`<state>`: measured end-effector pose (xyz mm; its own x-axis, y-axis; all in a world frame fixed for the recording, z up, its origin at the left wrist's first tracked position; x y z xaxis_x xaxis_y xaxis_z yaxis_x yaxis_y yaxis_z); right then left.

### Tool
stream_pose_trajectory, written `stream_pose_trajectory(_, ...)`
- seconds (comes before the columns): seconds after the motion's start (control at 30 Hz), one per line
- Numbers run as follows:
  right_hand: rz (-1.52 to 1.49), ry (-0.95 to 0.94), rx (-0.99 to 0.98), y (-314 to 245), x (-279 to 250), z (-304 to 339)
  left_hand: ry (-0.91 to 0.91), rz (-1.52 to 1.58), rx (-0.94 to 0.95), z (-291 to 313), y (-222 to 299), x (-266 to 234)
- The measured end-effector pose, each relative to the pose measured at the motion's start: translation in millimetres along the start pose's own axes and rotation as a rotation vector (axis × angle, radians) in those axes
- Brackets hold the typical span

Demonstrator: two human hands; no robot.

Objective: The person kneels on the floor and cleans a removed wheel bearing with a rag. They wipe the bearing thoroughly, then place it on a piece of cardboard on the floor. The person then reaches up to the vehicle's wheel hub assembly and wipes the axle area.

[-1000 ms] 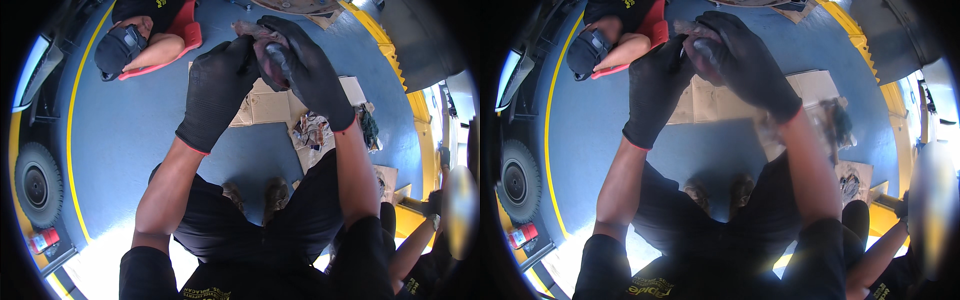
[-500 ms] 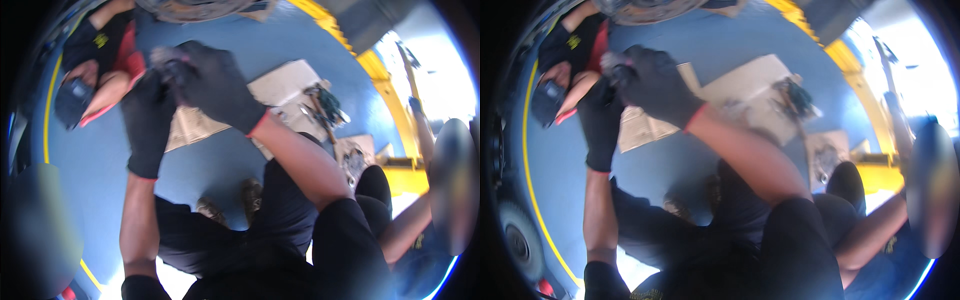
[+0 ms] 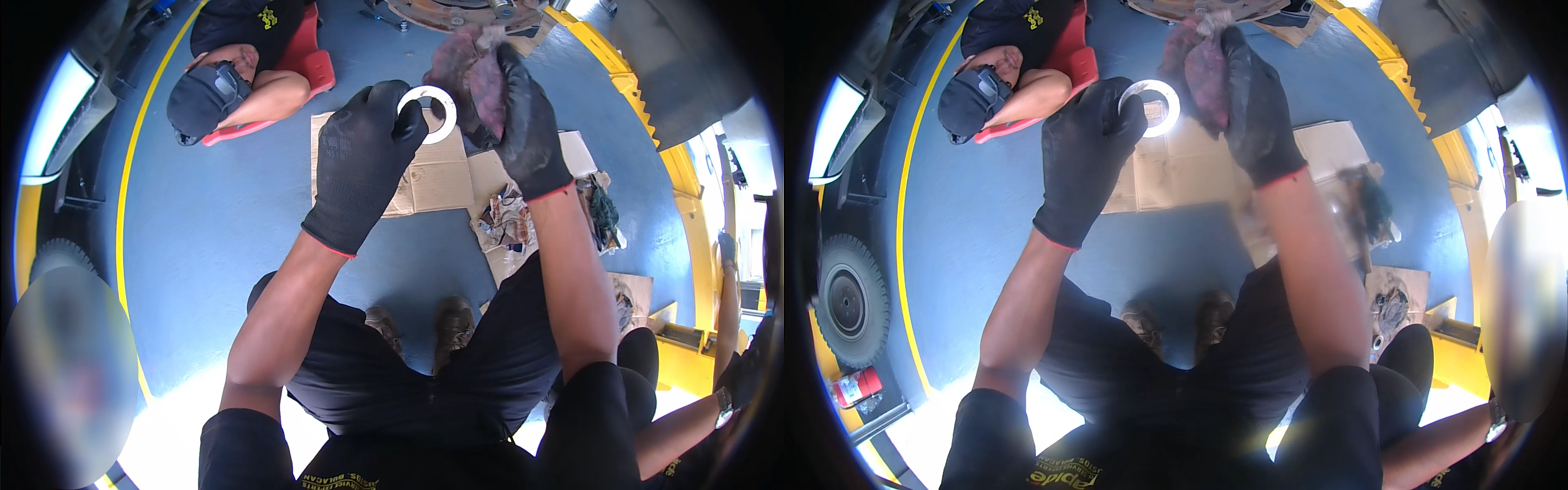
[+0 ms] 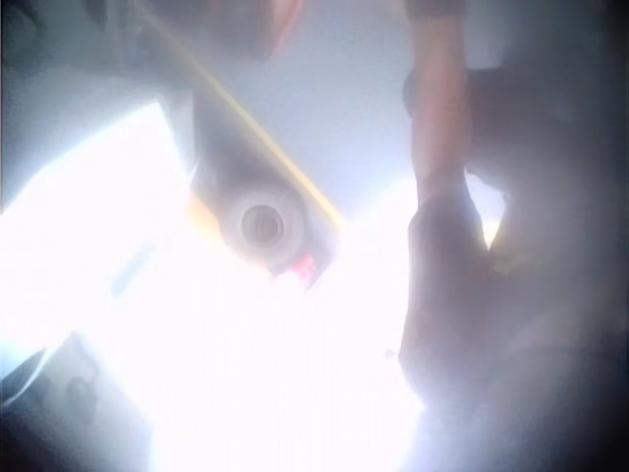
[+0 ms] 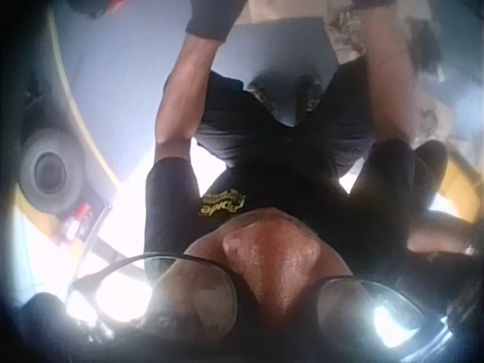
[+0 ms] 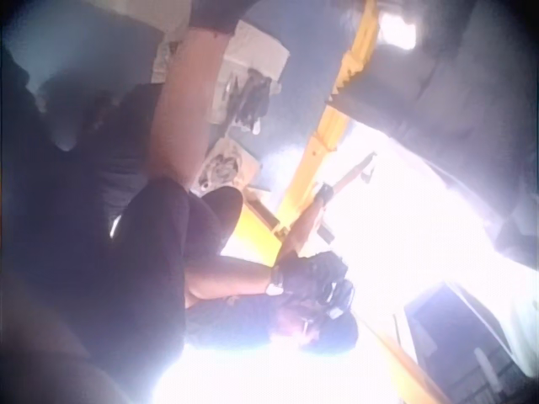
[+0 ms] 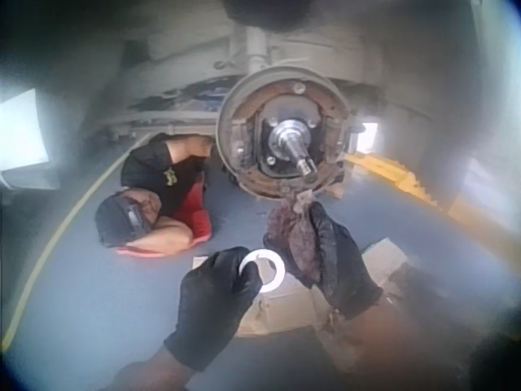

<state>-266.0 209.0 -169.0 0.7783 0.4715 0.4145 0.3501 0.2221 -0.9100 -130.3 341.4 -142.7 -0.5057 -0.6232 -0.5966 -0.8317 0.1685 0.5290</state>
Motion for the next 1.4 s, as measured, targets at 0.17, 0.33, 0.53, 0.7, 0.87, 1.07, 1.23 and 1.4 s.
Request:
stream_pose_trajectory(0.17, 0.860, -0.053, -0.665, -11, 49, 31, 0.011, -0.033, 0.060, 2, -1, -4)
stream_pose_trajectory(0.33, 0.859, 0.156, -0.756, -21, 46, 36, -0.040, 0.012, -0.026, -1, 2, -1)
stream_pose_trajectory(0.53, 0.635, 0.211, -0.404, -30, -19, 5, 0.079, 0.055, -0.046, -1, 3, -9)
stream_pose_trajectory(0.7, 0.685, -0.171, -0.621, -38, 28, 26, 0.103, -0.004, 0.053, -2, 7, -13)
stream_pose_trajectory(0.87, 0.733, -0.040, -0.753, -27, 47, 36, 0.131, 0.024, 0.110, -5, 8, -15)
stream_pose_trajectory(1.07, 0.755, 0.277, -0.747, -27, 26, 24, 0.129, 0.108, 0.027, -12, 13, -14)
stream_pose_trajectory(1.23, 0.238, 0.023, -0.177, -32, 27, 24, 0.172, 0.151, -0.011, -10, 9, -24)
stream_pose_trajectory(1.4, 0.518, -0.149, -0.340, -28, 63, 36, 0.115, 0.204, 0.016, -10, 5, -23)
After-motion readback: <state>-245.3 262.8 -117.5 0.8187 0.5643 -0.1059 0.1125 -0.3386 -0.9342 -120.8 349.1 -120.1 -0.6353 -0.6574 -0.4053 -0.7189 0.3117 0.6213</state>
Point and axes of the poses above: each hand's wrist, its own z-axis away from the middle knuckle, its own x-axis out of the palm, y = z × x, the point moved 6 cm from there along -z, towards the middle knuckle, and after that the axes turned 3 degrees about x, right-handed, at the moved point
